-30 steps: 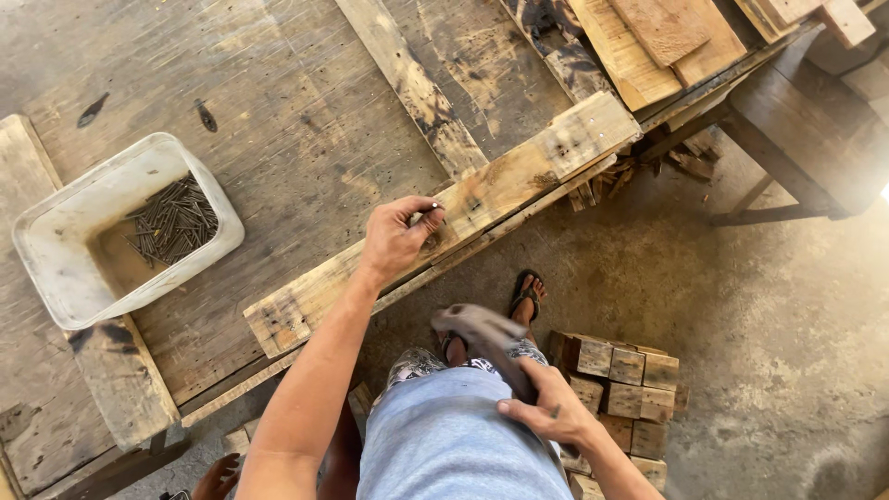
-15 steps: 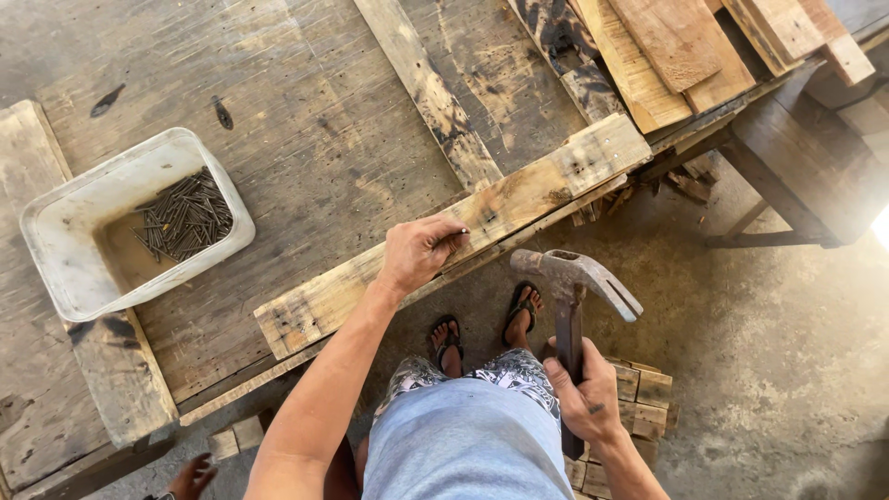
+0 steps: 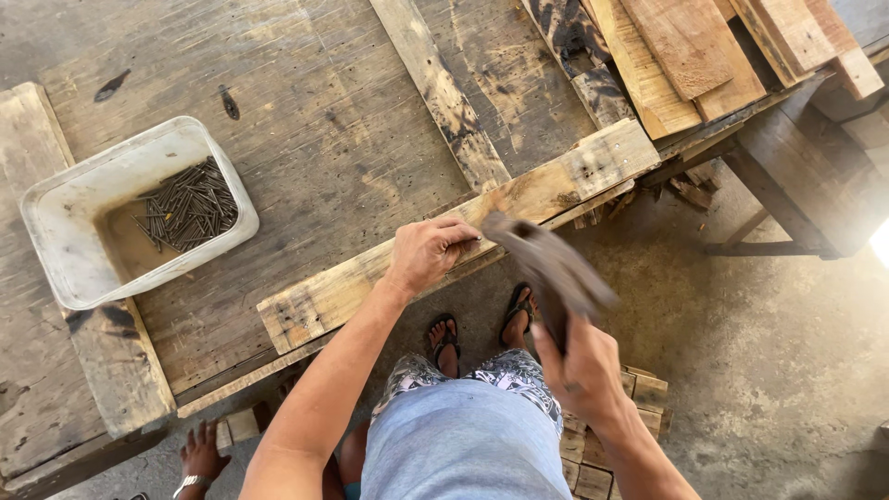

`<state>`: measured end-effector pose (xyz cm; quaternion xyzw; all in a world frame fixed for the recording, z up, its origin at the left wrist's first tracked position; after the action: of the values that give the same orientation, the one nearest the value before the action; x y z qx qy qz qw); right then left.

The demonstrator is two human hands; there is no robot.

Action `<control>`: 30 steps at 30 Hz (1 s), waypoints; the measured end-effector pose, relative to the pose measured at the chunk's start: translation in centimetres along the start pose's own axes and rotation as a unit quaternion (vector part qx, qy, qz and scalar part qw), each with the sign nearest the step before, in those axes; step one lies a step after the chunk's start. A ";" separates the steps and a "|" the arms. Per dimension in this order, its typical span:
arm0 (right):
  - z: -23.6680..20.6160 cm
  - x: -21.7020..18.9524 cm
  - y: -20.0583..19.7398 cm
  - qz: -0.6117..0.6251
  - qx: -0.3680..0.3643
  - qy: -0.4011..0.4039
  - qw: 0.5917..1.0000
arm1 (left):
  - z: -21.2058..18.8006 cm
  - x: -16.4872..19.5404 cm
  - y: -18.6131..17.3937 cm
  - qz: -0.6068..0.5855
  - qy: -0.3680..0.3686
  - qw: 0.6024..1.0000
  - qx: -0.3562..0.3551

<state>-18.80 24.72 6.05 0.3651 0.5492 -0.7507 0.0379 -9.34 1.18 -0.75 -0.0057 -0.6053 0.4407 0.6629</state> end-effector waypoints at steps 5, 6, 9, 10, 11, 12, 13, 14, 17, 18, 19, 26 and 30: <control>0.6 0.8 0.9 0.035 -0.054 0.040 0.997 | 0.0 -0.3 0.1 0.018 0.011 1.000 0.002; 0.3 1.2 0.8 0.047 -0.060 0.066 0.995 | -0.1 -0.4 0.1 0.016 0.008 1.000 0.001; -0.6 2.3 0.3 0.080 -0.054 0.132 0.987 | -0.1 -0.7 0.0 0.006 -0.005 0.999 -0.044; -0.9 2.6 0.0 0.092 -0.039 0.144 0.984 | 0.0 -0.8 -0.3 -0.007 -0.014 0.999 -0.046; -1.1 2.9 -0.3 0.104 -0.023 0.156 0.982 | 0.3 -0.9 -0.7 -0.020 -0.024 0.998 -0.048; -1.2 2.9 -0.7 0.107 -0.002 0.135 0.985 | 0.7 -1.0 -1.1 -0.031 -0.031 0.998 -0.048; -1.3 2.9 -1.1 0.111 0.019 0.114 0.987 | 1.2 -1.7 -1.5 0.023 -0.100 0.993 -0.050; -1.4 2.8 -1.5 0.116 0.041 0.097 0.988 | 1.5 -2.4 -1.9 0.076 -0.169 0.981 -0.056; -2.0 3.3 -1.6 0.157 0.034 0.127 0.979 | 2.7 -2.9 -1.2 0.197 -0.218 0.945 -0.147; -2.1 3.3 -1.7 0.155 0.037 0.116 0.980 | 3.0 -3.0 -0.6 0.230 -0.207 0.933 -0.185; -2.1 3.2 -1.7 0.154 0.040 0.105 0.982 | 3.1 -2.9 -0.7 0.221 -0.186 0.944 -0.159; -2.7 3.6 -0.2 0.108 -0.002 0.105 0.989 | 2.7 -3.6 -0.1 0.175 -0.193 0.950 -0.175; -3.6 3.9 1.3 0.084 -0.057 0.122 0.987 | 2.8 -3.3 -0.1 0.159 -0.188 0.952 -0.181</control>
<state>-19.23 28.66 2.26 0.4959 0.5590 -0.6623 0.0542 -11.12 -2.34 -2.58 -0.1390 -0.7796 0.4168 0.4464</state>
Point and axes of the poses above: each hand's wrist, its own z-axis towards the middle knuckle, its own y-axis out of the palm, x = y × z, the point moved 5 cm from there along z, towards the middle knuckle, and after that the axes turned 8 degrees about -z, right-handed, at the moved point
